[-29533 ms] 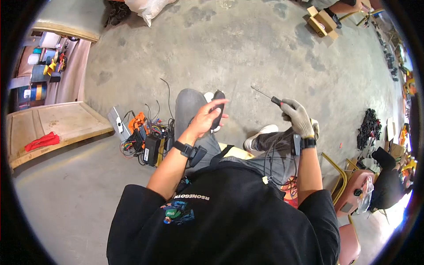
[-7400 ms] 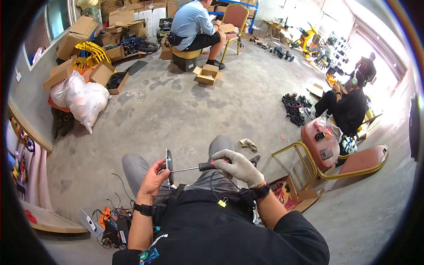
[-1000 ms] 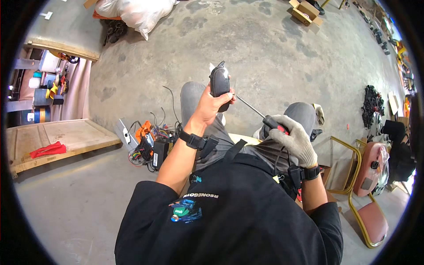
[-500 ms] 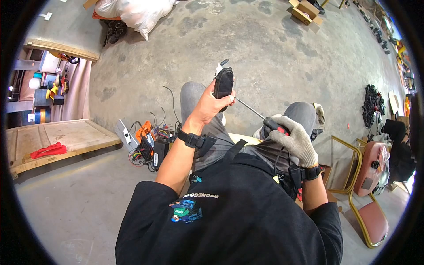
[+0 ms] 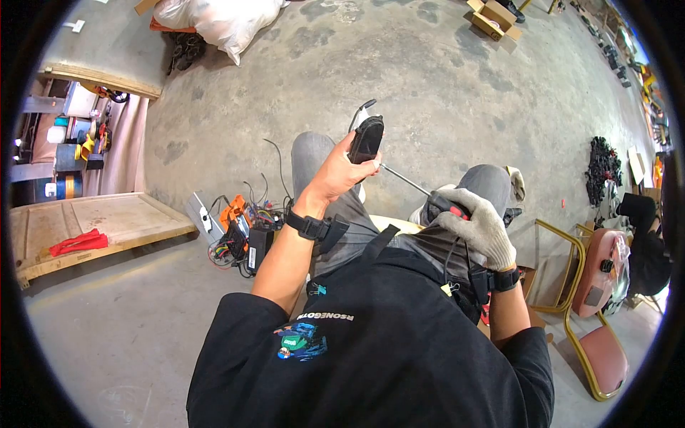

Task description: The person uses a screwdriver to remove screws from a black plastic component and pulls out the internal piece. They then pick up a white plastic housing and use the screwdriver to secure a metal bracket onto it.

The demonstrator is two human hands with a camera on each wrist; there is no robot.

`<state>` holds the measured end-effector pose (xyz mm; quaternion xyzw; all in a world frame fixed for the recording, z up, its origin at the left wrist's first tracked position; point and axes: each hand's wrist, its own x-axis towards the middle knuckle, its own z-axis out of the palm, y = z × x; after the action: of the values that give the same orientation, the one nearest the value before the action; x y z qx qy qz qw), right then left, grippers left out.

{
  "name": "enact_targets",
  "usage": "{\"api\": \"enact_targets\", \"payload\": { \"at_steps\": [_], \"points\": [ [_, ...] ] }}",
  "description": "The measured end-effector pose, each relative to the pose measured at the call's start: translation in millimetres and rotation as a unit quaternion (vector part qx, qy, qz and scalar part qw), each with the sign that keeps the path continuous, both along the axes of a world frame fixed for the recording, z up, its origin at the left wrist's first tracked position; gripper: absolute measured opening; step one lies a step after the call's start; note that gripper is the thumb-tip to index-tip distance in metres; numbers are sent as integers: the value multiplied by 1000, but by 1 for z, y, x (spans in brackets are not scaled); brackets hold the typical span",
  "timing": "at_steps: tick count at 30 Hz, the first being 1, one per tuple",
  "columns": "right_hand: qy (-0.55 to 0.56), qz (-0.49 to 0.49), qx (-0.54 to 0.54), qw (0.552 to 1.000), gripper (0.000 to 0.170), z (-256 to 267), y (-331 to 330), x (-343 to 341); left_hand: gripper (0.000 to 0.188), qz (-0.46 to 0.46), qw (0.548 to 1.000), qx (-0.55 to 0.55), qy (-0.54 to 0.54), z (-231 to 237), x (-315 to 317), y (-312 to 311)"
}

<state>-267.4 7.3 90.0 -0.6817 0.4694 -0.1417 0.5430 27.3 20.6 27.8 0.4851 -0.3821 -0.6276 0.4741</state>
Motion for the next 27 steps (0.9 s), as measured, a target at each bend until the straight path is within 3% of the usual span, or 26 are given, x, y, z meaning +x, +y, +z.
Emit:
{"api": "enact_targets", "payload": {
  "at_steps": [4, 6, 8, 10, 14, 17, 20, 24, 27],
  "points": [
    [19, 22, -51, 998, 41, 1, -3, -3, 31, -7, 1000, 24, -16, -2, 1, 1],
    [16, 10, -54, 998, 43, 3, -3, -4, 51, -29, 996, 58, -58, -1, 1, 1],
    [14, -2, -55, 998, 45, 2, -1, -6, 51, -34, 998, 48, -38, -4, 3, 2],
    [10, -44, 5, 999, 48, -2, -2, -12, 51, -39, 998, 37, -19, -5, 3, 3],
    [-8, -64, 10, 998, 49, 0, -3, -14, 50, -24, 999, 27, 5, -8, 2, 4],
    [-67, -118, 46, 990, 41, 2, -6, -11, 49, -13, 999, 27, 15, -6, 2, 6],
    [-115, -233, 122, 958, 30, 5, -6, -4, 49, -14, 999, 28, 17, -2, 1, 8],
    [-138, -251, 94, 954, 35, 6, -2, 1, 50, -6, 1000, 27, 11, -4, -1, 8],
    [-123, -197, 31, 972, 37, 1, -2, -4, 50, 3, 999, 28, 40, -6, 1, 10]
  ]
}}
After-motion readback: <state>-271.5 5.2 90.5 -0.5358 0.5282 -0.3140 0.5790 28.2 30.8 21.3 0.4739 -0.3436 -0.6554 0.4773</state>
